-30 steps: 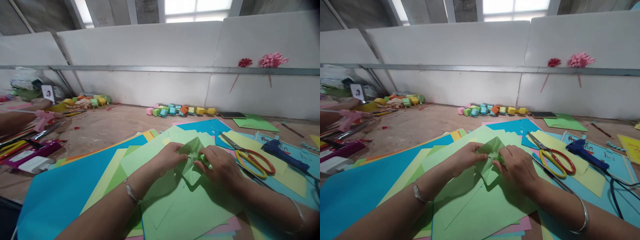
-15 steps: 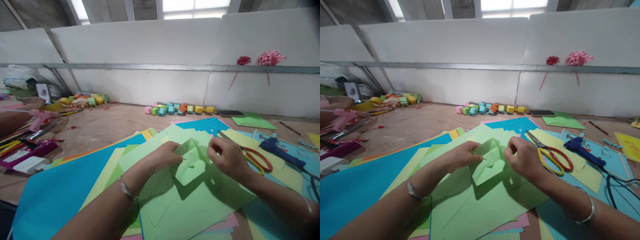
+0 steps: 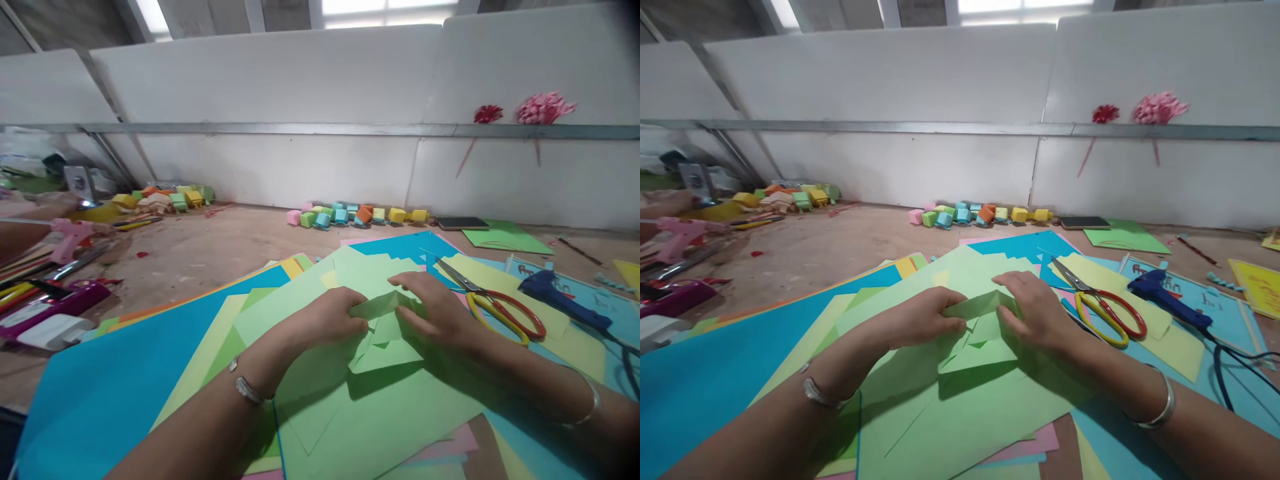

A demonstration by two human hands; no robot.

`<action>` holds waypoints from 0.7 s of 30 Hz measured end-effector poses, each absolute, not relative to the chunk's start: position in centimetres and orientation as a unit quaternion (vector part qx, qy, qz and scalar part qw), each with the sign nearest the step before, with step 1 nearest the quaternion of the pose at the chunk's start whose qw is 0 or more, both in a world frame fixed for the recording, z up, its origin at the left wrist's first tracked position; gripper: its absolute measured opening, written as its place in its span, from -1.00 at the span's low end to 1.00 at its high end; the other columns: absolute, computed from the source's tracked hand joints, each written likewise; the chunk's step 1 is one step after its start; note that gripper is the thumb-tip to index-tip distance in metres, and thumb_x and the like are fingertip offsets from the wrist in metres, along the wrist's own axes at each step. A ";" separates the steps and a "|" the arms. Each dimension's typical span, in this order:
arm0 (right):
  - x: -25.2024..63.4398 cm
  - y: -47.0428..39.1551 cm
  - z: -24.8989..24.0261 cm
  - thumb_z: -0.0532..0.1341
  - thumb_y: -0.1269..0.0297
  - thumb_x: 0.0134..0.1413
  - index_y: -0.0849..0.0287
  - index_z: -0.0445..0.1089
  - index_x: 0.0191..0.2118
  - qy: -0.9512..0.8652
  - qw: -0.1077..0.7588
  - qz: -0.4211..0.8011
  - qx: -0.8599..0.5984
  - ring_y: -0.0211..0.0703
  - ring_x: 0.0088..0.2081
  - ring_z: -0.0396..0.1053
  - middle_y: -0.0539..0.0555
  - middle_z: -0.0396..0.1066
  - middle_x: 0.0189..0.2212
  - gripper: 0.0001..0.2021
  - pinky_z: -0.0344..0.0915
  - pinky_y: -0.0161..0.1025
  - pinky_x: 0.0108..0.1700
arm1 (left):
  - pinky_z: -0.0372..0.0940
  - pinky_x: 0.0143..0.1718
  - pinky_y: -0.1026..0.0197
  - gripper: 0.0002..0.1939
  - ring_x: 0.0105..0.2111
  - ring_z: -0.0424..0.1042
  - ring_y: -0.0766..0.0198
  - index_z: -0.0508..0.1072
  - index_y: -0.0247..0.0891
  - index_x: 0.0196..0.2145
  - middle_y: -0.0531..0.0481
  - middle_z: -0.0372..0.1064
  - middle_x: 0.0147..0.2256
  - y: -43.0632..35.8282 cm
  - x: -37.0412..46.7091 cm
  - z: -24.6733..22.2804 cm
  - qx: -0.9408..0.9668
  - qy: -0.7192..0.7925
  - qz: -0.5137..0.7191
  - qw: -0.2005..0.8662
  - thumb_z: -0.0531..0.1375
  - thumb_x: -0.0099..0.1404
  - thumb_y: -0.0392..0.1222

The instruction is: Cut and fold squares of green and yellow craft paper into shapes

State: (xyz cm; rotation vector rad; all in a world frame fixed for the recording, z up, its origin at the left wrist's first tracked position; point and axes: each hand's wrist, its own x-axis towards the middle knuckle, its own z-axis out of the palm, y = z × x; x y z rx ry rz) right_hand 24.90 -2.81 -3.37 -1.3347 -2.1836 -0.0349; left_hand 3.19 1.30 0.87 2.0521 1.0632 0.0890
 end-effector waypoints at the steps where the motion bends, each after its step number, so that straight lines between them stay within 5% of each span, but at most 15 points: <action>1: 24.7 -3.0 -3.3 0.15 0.26 0.09 0.19 0.32 0.02 -0.823 0.296 0.009 -0.485 0.05 -0.04 0.36 0.23 0.45 -0.05 -0.64 0.28 -0.06 -0.07 | 0.13 -0.53 0.27 -0.86 -0.49 0.33 0.26 0.48 -0.29 -0.42 0.02 0.40 -0.48 1.3 3.3 0.7 0.816 0.415 0.037 0.400 0.13 0.12 -0.23; 4: 24.3 -3.4 -2.7 0.17 0.22 0.10 0.15 0.40 -0.17 -0.807 0.306 0.096 -0.496 -0.10 -0.26 0.43 0.11 0.52 -0.25 -0.80 0.31 -0.20 -0.24 | 0.18 -0.48 0.27 -0.87 -0.45 0.34 0.26 0.49 -0.27 -0.36 0.03 0.40 -0.46 1.3 3.5 0.2 0.824 0.393 0.073 0.402 0.17 0.13 -0.25; 8: 24.3 -3.4 -2.1 0.13 0.26 0.08 0.14 0.37 -0.41 -0.771 0.309 0.154 -0.535 -0.22 -0.44 0.35 -0.01 0.45 -0.49 -0.87 0.20 -0.30 -0.40 | 0.30 -0.26 0.18 -0.61 -0.24 0.39 0.19 0.40 -0.21 -0.13 -0.03 0.43 -0.23 1.4 3.7 -0.4 0.838 0.366 0.214 0.344 0.25 0.05 -0.39; 14: 25.0 -2.6 -2.1 0.09 0.23 0.08 0.17 0.37 -0.41 -0.749 0.286 0.200 -0.563 -0.22 -0.44 0.29 0.00 0.40 -0.49 -0.82 0.16 -0.29 -0.42 | 0.10 0.10 -0.11 -0.75 0.15 0.12 0.00 0.55 -0.10 -0.39 -0.07 0.24 0.06 1.1 3.3 -0.1 0.958 0.160 0.233 0.051 0.22 0.14 -0.47; 17: 25.0 -2.6 -2.3 0.09 0.24 0.07 0.17 0.36 -0.41 -0.754 0.276 0.206 -0.560 -0.21 -0.44 0.28 0.00 0.39 -0.49 -0.83 0.16 -0.28 -0.41 | 0.00 0.15 -0.15 -0.65 0.20 0.06 -0.03 0.58 -0.01 -0.35 -0.04 0.21 0.10 1.1 3.3 -0.5 0.972 0.133 0.196 -0.009 0.20 0.13 -0.49; 21: 24.9 -2.5 -2.5 0.09 0.26 0.07 0.17 0.36 -0.40 -0.764 0.265 0.196 -0.555 -0.19 -0.41 0.30 0.02 0.41 -0.47 -0.84 0.17 -0.27 -0.38 | -0.06 0.19 -0.17 -0.77 0.17 0.10 -0.01 0.56 -0.08 -0.42 -0.06 0.24 0.07 1.2 3.8 -1.4 0.973 0.134 0.183 -0.037 0.19 0.20 -0.40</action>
